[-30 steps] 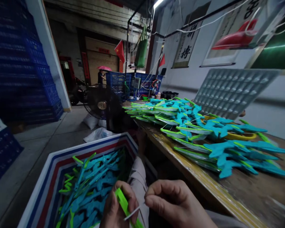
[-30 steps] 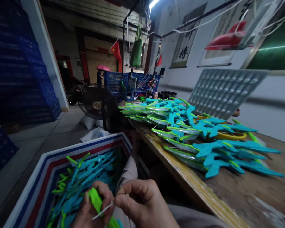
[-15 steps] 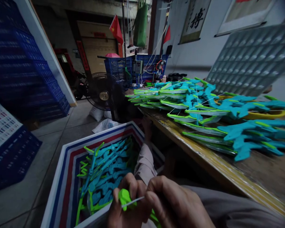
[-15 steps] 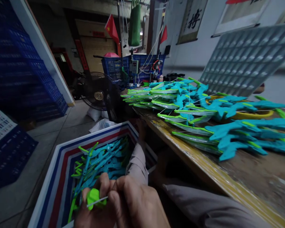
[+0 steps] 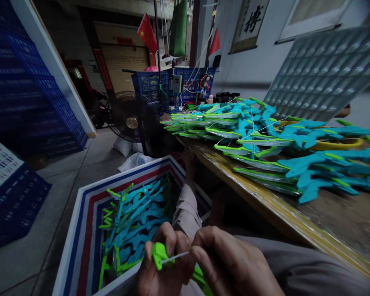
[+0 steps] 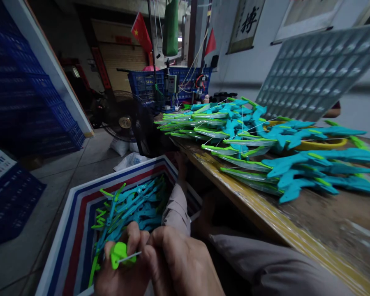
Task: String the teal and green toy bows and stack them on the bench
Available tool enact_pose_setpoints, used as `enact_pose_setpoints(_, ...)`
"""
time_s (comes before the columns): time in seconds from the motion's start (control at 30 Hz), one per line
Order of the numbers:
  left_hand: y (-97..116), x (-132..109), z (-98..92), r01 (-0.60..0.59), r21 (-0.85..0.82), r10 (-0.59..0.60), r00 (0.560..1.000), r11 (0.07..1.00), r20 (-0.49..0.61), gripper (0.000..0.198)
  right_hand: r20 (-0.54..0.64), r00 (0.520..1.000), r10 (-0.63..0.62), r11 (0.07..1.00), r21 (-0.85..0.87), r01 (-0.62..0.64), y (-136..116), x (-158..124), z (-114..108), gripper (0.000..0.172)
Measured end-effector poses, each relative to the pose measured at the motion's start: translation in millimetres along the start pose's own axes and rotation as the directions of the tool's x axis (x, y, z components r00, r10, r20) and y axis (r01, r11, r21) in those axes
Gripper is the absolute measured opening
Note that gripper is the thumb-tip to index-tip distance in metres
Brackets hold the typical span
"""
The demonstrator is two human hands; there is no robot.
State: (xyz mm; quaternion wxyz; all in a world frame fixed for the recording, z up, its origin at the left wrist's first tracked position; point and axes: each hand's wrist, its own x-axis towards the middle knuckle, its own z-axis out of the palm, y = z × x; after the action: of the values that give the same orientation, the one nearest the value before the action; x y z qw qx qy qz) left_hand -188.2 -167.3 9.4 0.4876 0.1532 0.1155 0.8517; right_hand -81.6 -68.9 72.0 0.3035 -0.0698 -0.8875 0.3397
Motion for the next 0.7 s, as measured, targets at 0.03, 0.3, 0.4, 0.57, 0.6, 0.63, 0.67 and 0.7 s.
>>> enact_pose_setpoints(0.03,0.0,0.0,-0.2,-0.005,0.010,0.005,1.000,1.000,-0.004,0.037,0.003,1.000,-0.001,1.000,0.002,0.001,-0.2,0.2,-0.3,0.012)
enact_pose_setpoints(0.3,0.2,-2.7,-0.2,0.029,-0.014,-0.030,0.998,0.999,-0.057,0.036,0.013,1.000,-0.014,0.997,0.076,0.013,0.5,1.0,3.3,0.012)
enact_pose_setpoints(0.4,-0.1,-3.4,-2.5,0.025,0.003,-0.025,0.997,1.000,-0.070,0.039,0.032,0.998,0.055,0.992,0.114,-0.058,-0.6,-0.1,5.6,0.015)
enact_pose_setpoints(0.57,-4.0,-1.0,-4.9,0.076,0.074,-0.075,0.997,0.994,-0.023,0.040,0.076,0.995,0.069,0.992,0.101,-0.076,6.0,-4.6,18.6,0.020)
enact_pose_setpoints(0.6,-5.2,0.2,-5.0,0.064,0.079,-0.061,0.997,0.995,-0.045,0.040,0.069,0.996,0.050,0.996,0.064,-0.055,8.4,-5.4,22.4,0.019)
enact_pose_setpoints(0.63,-6.2,1.6,-5.3,0.040,0.088,-0.034,0.997,0.995,-0.075,0.041,0.056,0.998,0.023,0.999,0.024,-0.025,10.7,-5.9,26.3,0.018)
enact_pose_setpoints(0.67,-6.9,3.1,-6.1,0.013,0.108,-0.002,0.994,0.994,-0.107,0.041,0.040,0.999,-0.008,1.000,-0.016,0.009,12.6,-5.9,30.0,0.015)
enact_pose_setpoints(0.7,-7.3,4.6,-7.5,0.000,0.146,0.019,0.991,0.989,-0.129,0.041,0.018,0.999,-0.044,0.997,-0.057,0.045,14.1,-5.3,33.3,0.011)
